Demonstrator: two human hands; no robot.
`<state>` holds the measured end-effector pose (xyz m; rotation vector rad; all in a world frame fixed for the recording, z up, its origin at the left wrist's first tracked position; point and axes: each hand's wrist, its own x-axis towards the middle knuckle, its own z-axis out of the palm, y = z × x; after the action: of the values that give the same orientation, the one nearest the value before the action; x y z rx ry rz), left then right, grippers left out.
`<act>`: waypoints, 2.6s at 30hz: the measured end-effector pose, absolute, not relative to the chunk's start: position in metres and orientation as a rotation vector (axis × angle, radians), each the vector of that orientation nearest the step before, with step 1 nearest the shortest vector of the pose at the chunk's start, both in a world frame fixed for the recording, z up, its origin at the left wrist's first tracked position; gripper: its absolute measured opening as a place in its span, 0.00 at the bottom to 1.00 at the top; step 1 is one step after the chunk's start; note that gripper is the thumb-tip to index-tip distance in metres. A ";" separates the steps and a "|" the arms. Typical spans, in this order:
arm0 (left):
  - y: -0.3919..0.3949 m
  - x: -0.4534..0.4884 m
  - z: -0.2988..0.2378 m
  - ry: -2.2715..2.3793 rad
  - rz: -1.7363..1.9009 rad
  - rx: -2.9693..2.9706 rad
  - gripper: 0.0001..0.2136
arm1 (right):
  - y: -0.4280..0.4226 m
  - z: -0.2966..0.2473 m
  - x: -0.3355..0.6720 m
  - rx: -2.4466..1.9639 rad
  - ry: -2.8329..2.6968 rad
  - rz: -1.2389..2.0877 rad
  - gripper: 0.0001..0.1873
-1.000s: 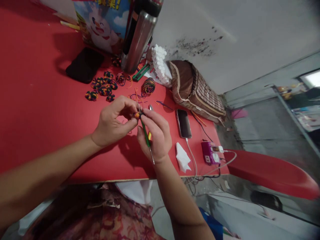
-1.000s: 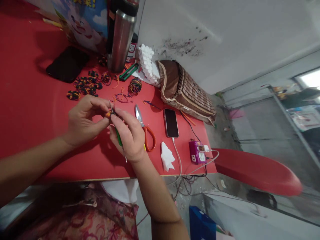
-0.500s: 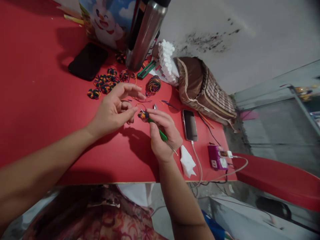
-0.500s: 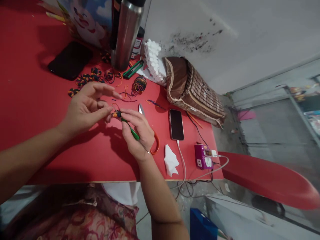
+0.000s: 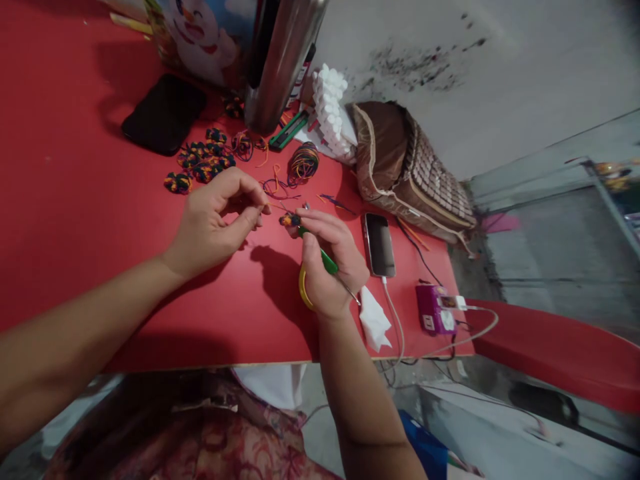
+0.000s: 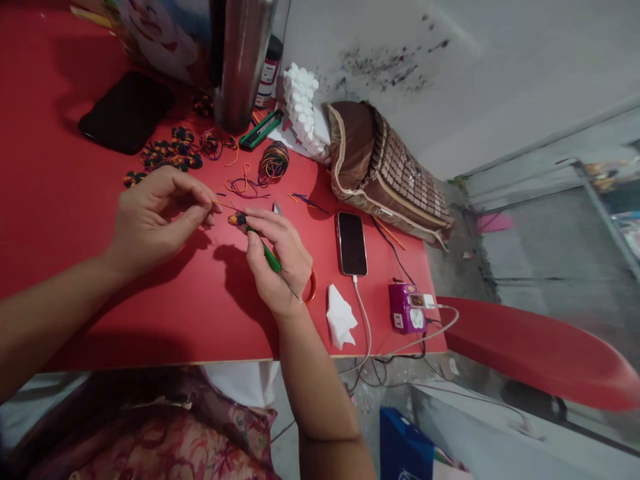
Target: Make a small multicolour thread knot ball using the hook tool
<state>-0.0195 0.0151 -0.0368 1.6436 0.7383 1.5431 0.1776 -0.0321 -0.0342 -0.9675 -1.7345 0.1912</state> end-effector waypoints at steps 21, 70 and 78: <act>0.019 -0.019 -0.033 0.929 1.412 1.618 0.04 | -0.032 -0.027 0.174 -0.898 -1.642 0.360 0.09; -0.002 -0.007 -0.032 0.738 1.655 1.893 0.10 | -0.041 -0.040 0.161 -0.845 -1.472 0.460 0.19; -0.001 -0.008 -0.033 0.707 1.654 1.792 0.12 | -0.041 -0.038 0.162 -0.821 -1.488 0.524 0.19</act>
<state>-0.0078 -0.0013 -0.0333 1.7918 0.7073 1.6540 0.1622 -0.0409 -0.0380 -0.8207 -1.4878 0.5241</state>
